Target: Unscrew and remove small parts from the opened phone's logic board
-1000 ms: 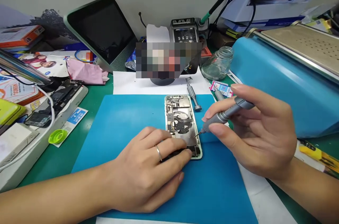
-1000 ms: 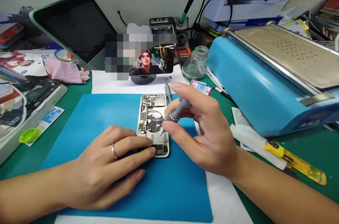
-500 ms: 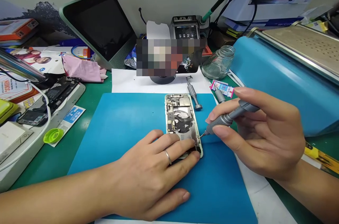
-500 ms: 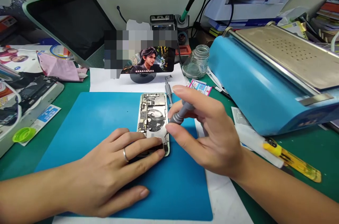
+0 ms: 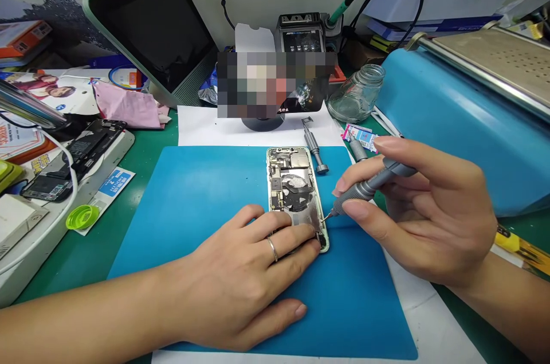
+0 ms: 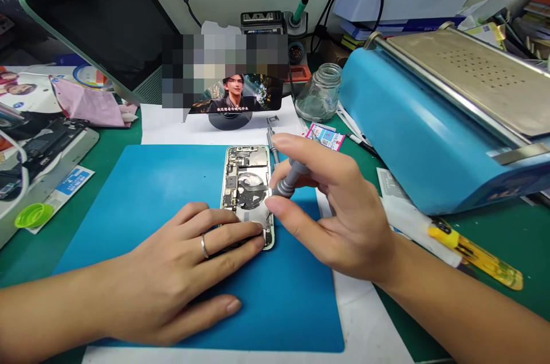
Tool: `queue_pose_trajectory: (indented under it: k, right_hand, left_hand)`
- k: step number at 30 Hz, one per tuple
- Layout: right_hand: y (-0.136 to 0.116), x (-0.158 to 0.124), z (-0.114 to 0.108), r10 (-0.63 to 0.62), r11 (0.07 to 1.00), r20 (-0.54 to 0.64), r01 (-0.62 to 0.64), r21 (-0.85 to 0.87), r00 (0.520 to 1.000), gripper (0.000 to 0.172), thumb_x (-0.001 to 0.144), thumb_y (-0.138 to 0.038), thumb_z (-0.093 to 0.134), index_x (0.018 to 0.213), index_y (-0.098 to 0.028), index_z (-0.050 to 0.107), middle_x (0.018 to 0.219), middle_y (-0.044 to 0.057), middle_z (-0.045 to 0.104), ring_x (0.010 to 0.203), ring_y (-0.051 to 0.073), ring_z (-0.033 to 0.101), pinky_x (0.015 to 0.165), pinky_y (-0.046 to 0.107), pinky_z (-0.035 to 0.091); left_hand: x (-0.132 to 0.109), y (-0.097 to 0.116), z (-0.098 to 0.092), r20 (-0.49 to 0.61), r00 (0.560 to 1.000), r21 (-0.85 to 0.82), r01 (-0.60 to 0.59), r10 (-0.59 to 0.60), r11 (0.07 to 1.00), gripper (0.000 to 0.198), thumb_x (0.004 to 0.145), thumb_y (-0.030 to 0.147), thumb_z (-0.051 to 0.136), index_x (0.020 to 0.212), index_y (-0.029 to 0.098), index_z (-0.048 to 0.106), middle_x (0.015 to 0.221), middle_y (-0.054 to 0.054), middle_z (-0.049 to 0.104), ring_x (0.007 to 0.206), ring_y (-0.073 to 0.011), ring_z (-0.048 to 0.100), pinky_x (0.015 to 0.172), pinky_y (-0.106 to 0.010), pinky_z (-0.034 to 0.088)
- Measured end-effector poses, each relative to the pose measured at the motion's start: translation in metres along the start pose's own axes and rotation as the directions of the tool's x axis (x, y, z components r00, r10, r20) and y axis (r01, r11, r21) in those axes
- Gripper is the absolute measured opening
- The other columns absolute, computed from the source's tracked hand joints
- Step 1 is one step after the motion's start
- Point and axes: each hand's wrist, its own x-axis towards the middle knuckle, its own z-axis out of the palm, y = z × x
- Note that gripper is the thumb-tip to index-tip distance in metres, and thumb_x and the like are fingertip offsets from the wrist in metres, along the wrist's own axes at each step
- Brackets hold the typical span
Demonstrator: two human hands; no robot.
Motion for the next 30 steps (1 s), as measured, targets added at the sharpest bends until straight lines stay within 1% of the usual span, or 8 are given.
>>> queue_pose_trajectory:
  k: [4,9,12,15,21,24,27,30]
  right_hand:
    - [-0.0001,0.0003,0.0002,0.007,1.0,0.0,-0.007,-0.004,1.0,0.076,0.088,-0.001,0.072,0.152,-0.037,0.054,0.128,0.006,0.077,0.081,0.018,0.076,0.062,0.028,0.066]
    - [-0.0003,0.0013,-0.0013,0.009,1.0,0.051,-0.009,0.002,0.999,0.074,0.087,-0.002,0.073,0.151,-0.036,0.056,0.116,0.005,0.08,0.079,0.018,0.076,0.059,0.026,0.065]
    - [0.0001,0.0013,-0.0019,-0.008,1.0,0.066,0.008,0.01,0.998,0.074,0.087,-0.003,0.073,0.151,-0.035,0.056,0.108,0.004,0.08,0.077,0.018,0.076,0.061,0.027,0.066]
    - [0.001,-0.0001,-0.0014,-0.014,1.0,0.069,0.013,0.013,0.998,0.073,0.087,-0.002,0.073,0.151,-0.035,0.056,0.104,0.004,0.08,0.077,0.018,0.075,0.062,0.027,0.066]
    - [0.0038,-0.0022,-0.0009,-0.014,1.0,0.101,0.012,0.022,0.995,0.071,0.087,-0.003,0.074,0.149,-0.033,0.057,0.106,0.004,0.08,0.079,0.016,0.076,0.065,0.025,0.066]
    - [0.0049,-0.0014,-0.0021,-0.045,0.999,0.133,0.044,0.005,0.99,0.073,0.087,-0.002,0.074,0.151,-0.034,0.056,0.111,0.004,0.08,0.08,0.016,0.076,0.062,0.025,0.066]
    - [0.0058,-0.0007,-0.003,-0.086,0.996,0.15,0.086,0.008,0.985,0.076,0.087,0.0,0.073,0.153,-0.032,0.053,0.113,0.004,0.08,0.081,0.016,0.077,0.063,0.025,0.066]
    - [0.0064,-0.001,-0.0029,-0.083,0.996,0.158,0.084,0.001,0.984,0.076,0.087,-0.001,0.072,0.153,-0.033,0.052,0.116,0.005,0.08,0.081,0.016,0.077,0.064,0.025,0.067]
  left_hand:
    - [-0.0008,0.0003,-0.0003,0.015,1.0,0.005,0.002,-0.002,1.0,0.052,0.113,0.04,0.042,0.154,0.01,0.048,0.161,-0.009,0.05,0.131,-0.0283,0.049,0.097,-0.046,0.037]
    - [-0.0007,0.0008,-0.0009,0.03,1.0,0.018,0.003,-0.004,1.0,0.053,0.113,0.041,0.041,0.155,0.01,0.048,0.16,-0.008,0.051,0.129,-0.0283,0.05,0.096,-0.047,0.037]
    - [0.0,0.0004,-0.0011,0.033,0.999,0.011,0.006,-0.006,1.0,0.056,0.113,0.046,0.04,0.155,0.01,0.048,0.161,-0.008,0.05,0.129,-0.0287,0.05,0.095,-0.047,0.038]
    - [0.0004,0.0,-0.0014,0.038,0.999,0.006,0.011,-0.011,1.0,0.058,0.113,0.05,0.039,0.156,0.011,0.047,0.162,-0.006,0.05,0.129,-0.0286,0.05,0.096,-0.047,0.038]
    - [-0.0014,0.0009,-0.0025,0.042,0.999,0.019,0.021,-0.022,1.0,0.059,0.113,0.052,0.038,0.157,0.012,0.046,0.163,-0.006,0.049,0.131,-0.0293,0.05,0.097,-0.047,0.037]
    - [-0.0017,0.0009,-0.0024,0.04,0.999,0.011,0.019,-0.02,1.0,0.06,0.113,0.052,0.038,0.156,0.012,0.047,0.162,-0.007,0.05,0.13,-0.0298,0.051,0.096,-0.046,0.037]
    - [-0.0012,0.0005,-0.0021,0.033,0.999,-0.002,0.02,-0.02,1.0,0.059,0.113,0.052,0.039,0.155,0.011,0.048,0.161,-0.008,0.052,0.128,-0.03,0.052,0.095,-0.046,0.037]
    - [-0.0007,0.0002,-0.0022,0.029,0.999,-0.005,0.02,-0.019,1.0,0.059,0.113,0.052,0.04,0.155,0.011,0.048,0.161,-0.007,0.052,0.129,-0.0301,0.051,0.095,-0.047,0.037]
